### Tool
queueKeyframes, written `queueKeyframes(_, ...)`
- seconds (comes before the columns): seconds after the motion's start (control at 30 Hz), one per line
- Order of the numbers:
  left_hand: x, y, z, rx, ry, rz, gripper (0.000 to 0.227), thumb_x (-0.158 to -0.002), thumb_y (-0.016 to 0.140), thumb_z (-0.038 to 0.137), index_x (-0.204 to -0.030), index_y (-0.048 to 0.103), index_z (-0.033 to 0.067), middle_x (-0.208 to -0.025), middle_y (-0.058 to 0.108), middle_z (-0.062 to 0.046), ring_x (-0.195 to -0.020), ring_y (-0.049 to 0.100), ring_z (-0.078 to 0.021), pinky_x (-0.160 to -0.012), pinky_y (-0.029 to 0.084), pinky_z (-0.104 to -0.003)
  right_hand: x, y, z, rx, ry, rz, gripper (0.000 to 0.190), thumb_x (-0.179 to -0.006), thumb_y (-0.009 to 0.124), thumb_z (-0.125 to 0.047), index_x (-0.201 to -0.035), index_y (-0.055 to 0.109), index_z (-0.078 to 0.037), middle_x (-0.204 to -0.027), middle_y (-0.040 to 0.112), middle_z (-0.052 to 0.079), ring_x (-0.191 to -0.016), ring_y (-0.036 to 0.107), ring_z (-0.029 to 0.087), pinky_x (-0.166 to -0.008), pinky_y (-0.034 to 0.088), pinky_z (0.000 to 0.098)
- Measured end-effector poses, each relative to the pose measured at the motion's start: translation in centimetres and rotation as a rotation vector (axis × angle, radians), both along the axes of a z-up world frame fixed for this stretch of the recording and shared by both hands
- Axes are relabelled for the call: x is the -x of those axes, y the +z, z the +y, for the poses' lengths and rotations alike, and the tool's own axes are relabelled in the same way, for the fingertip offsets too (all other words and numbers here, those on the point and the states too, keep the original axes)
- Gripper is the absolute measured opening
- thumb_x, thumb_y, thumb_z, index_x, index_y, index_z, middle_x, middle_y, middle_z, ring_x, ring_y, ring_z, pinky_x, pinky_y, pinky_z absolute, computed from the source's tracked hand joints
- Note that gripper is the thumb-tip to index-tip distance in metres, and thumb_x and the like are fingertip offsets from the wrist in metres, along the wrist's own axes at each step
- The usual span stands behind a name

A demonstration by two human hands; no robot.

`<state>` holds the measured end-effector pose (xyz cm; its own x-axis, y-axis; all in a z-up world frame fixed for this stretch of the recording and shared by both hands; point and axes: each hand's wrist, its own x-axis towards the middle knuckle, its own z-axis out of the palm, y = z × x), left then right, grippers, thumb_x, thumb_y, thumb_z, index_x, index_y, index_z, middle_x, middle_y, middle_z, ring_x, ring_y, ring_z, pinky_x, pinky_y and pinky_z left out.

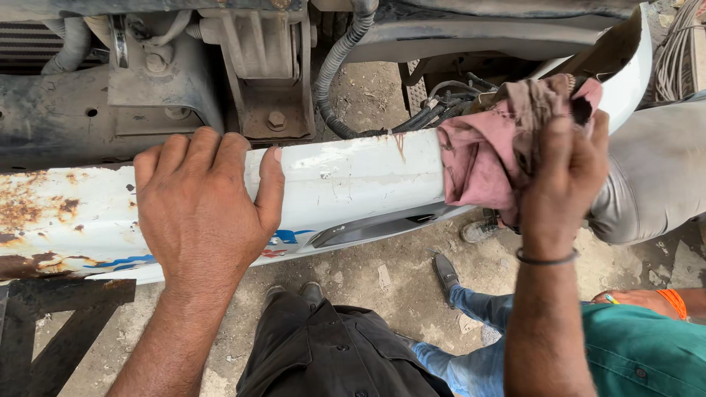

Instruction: The person cleans the white front bumper of a vehicle using a pink cloth.

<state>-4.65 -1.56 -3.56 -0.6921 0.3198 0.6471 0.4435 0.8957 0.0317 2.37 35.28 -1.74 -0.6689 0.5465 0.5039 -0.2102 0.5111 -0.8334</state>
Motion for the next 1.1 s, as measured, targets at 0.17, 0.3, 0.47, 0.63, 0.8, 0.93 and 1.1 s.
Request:
queueKeyframes(0.17, -0.1, 0.3, 0.2, -0.03, -0.007, -0.011, 0.04, -0.112, 0.068, 0.04, -0.1, 0.076, 0.0025, -0.093, 0.068, -0.009, -0.092, 0.062, -0.0239, -0.098, 0.044, -0.042, 1.1, -2.8, -2.0, -0.732, -0.328, -0.065, 0.031, -0.105, 0.083, -0.011, -0.127, 0.068, 0.004, -0.121, 0.061, 0.024, -0.118, 0.055, 0.039, -0.101, 0.045, 0.0516)
queueKeyframes(0.3, 0.0, 1.0, 0.5, -0.048, -0.013, -0.029, 0.037, -0.108, 0.069, 0.038, -0.102, 0.076, 0.0029, -0.096, 0.067, -0.011, -0.095, 0.061, -0.0264, -0.095, 0.044, -0.044, 1.4, -2.6, -3.5, -0.758, -0.31, 0.137, 0.058, -0.094, 0.079, -0.006, -0.136, 0.045, 0.017, -0.13, 0.046, 0.031, -0.12, 0.05, 0.047, -0.103, 0.041, 0.057)
queueKeyframes(0.47, 0.0, 1.7, 0.5, -0.081, -0.027, -0.035, 0.035, -0.103, 0.069, 0.036, -0.098, 0.074, 0.002, -0.093, 0.066, -0.011, -0.092, 0.06, -0.029, -0.09, 0.043, -0.046, 1.1, -1.9, -8.7, -0.887, -0.202, -0.091, 0.038, -0.088, 0.067, 0.008, -0.124, 0.073, -0.004, -0.135, 0.051, 0.02, -0.128, 0.049, 0.042, -0.109, 0.044, 0.0517)
queueKeyframes(0.63, -0.2, 1.8, 0.6, -0.189, -0.049, -0.033, 0.032, -0.101, 0.069, 0.033, -0.095, 0.073, 0.0017, -0.092, 0.063, -0.012, -0.091, 0.059, -0.0307, -0.091, 0.044, -0.046, 1.8, -1.6, -11.1, -0.949, -0.031, -0.043, 0.033, -0.09, 0.056, 0.008, -0.121, 0.065, 0.003, -0.152, 0.051, 0.021, -0.14, 0.047, 0.037, -0.119, 0.041, 0.0484)
queueKeyframes(0.8, -0.2, 1.3, 0.5, -0.196, -0.064, -0.034, 0.033, -0.102, 0.068, 0.033, -0.1, 0.074, 0.0004, -0.093, 0.064, -0.012, -0.091, 0.058, -0.029, -0.091, 0.044, -0.046, 2.5, -2.6, -12.2, -1.056, 0.007, -0.101, 0.034, -0.099, 0.058, -0.008, -0.131, 0.064, 0.003, -0.143, 0.054, 0.017, -0.136, 0.048, 0.032, -0.124, 0.038, 0.0505)
queueKeyframes(0.93, 0.1, 0.7, 0.4, -0.187, -0.069, -0.016, 0.034, -0.104, 0.067, 0.034, -0.1, 0.074, 0.0002, -0.092, 0.063, -0.012, -0.093, 0.059, -0.0294, -0.091, 0.043, -0.046, 2.9, -2.4, -13.0, -1.132, 0.002, -0.138, 0.03, -0.114, 0.058, -0.028, -0.127, 0.065, -0.002, -0.125, 0.052, 0.02, -0.123, 0.05, 0.033, -0.105, 0.044, 0.0509)
queueKeyframes(1.1, -0.1, 1.1, 0.5, -0.18, -0.067, 0.0, 0.033, -0.105, 0.066, 0.033, -0.102, 0.074, 0.0014, -0.092, 0.064, -0.011, -0.093, 0.059, -0.0292, -0.092, 0.043, -0.046, 4.2, -1.9, -14.5, -1.12, -0.007, -0.194, 0.039, -0.118, 0.051, -0.037, -0.132, 0.068, -0.005, -0.121, 0.054, 0.021, -0.112, 0.053, 0.032, -0.089, 0.048, 0.0462)
